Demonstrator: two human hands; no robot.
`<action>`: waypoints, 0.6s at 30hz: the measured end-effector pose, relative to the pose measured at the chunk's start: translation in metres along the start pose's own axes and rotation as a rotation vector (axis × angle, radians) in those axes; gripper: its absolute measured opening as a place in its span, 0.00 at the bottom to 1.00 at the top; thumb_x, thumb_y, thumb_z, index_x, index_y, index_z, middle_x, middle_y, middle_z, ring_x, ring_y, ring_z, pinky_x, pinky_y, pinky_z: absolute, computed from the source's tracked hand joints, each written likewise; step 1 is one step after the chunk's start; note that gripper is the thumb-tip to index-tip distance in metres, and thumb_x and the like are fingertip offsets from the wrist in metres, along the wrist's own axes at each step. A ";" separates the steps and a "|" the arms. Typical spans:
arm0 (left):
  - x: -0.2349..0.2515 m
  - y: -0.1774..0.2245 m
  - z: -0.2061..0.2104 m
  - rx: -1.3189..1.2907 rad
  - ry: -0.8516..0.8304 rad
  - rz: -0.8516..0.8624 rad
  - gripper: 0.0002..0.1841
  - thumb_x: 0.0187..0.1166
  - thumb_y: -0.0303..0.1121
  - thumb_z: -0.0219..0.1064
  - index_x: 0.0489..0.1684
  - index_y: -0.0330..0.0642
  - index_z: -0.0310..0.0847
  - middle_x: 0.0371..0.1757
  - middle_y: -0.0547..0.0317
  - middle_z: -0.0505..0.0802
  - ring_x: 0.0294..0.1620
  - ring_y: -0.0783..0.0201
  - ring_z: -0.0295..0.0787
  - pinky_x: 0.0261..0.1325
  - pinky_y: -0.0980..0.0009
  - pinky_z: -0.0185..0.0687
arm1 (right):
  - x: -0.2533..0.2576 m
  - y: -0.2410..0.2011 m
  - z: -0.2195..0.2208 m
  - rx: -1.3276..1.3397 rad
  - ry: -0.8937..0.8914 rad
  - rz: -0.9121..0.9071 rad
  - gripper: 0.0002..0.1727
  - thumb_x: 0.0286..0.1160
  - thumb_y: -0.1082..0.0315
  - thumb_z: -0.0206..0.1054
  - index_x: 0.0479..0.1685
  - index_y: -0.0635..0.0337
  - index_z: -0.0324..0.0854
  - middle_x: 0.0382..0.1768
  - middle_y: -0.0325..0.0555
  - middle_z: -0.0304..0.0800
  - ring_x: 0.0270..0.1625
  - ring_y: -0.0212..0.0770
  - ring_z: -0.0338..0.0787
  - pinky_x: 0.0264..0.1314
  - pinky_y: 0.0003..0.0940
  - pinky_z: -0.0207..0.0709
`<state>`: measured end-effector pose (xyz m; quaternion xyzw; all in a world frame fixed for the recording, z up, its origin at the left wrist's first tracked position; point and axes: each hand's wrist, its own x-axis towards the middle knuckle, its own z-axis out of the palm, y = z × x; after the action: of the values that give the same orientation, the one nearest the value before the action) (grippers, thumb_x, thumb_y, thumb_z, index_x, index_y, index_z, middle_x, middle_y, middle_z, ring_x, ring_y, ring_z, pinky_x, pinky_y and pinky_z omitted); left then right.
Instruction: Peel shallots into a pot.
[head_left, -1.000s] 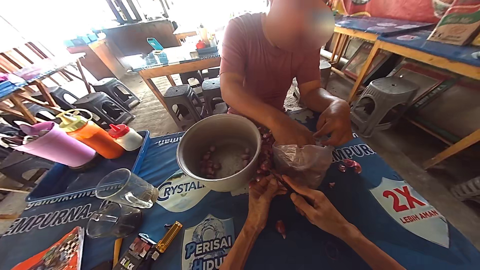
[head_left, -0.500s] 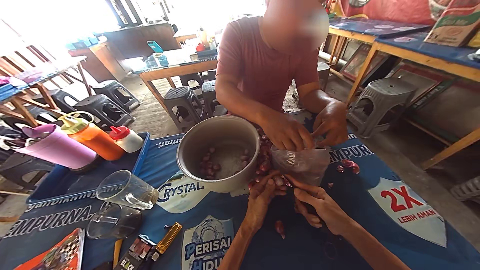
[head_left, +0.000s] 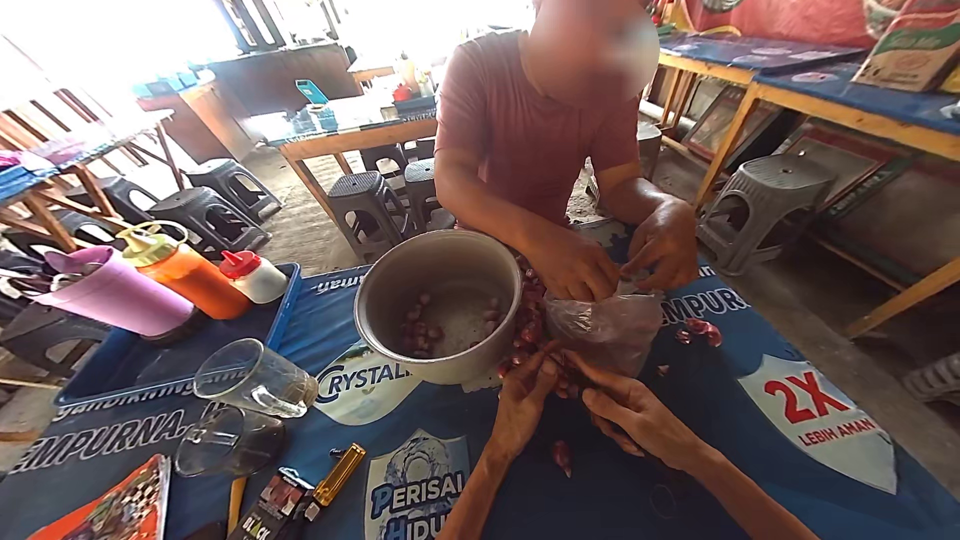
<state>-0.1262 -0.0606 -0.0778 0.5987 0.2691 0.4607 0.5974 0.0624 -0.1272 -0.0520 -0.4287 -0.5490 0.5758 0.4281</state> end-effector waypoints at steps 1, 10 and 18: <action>0.000 0.001 0.000 0.033 -0.001 0.011 0.17 0.89 0.30 0.51 0.62 0.25 0.79 0.40 0.64 0.92 0.38 0.73 0.90 0.48 0.73 0.89 | 0.000 0.000 0.000 -0.027 -0.003 -0.014 0.31 0.88 0.64 0.54 0.92 0.49 0.59 0.30 0.31 0.82 0.14 0.23 0.69 0.12 0.16 0.64; -0.001 -0.002 -0.001 0.108 0.004 0.054 0.15 0.89 0.30 0.53 0.58 0.28 0.83 0.39 0.65 0.92 0.37 0.76 0.88 0.46 0.76 0.87 | 0.001 0.003 0.001 -0.115 0.046 -0.058 0.27 0.89 0.66 0.53 0.87 0.52 0.67 0.28 0.29 0.83 0.15 0.21 0.70 0.13 0.15 0.64; 0.000 -0.001 -0.001 0.150 -0.002 0.092 0.17 0.89 0.31 0.54 0.63 0.26 0.81 0.42 0.63 0.92 0.39 0.77 0.88 0.47 0.77 0.87 | 0.001 0.000 0.002 0.086 0.055 0.057 0.28 0.88 0.64 0.51 0.88 0.50 0.67 0.18 0.29 0.73 0.10 0.24 0.66 0.09 0.18 0.61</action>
<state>-0.1264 -0.0601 -0.0787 0.6539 0.2744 0.4656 0.5295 0.0600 -0.1272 -0.0519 -0.4409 -0.4992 0.5990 0.4445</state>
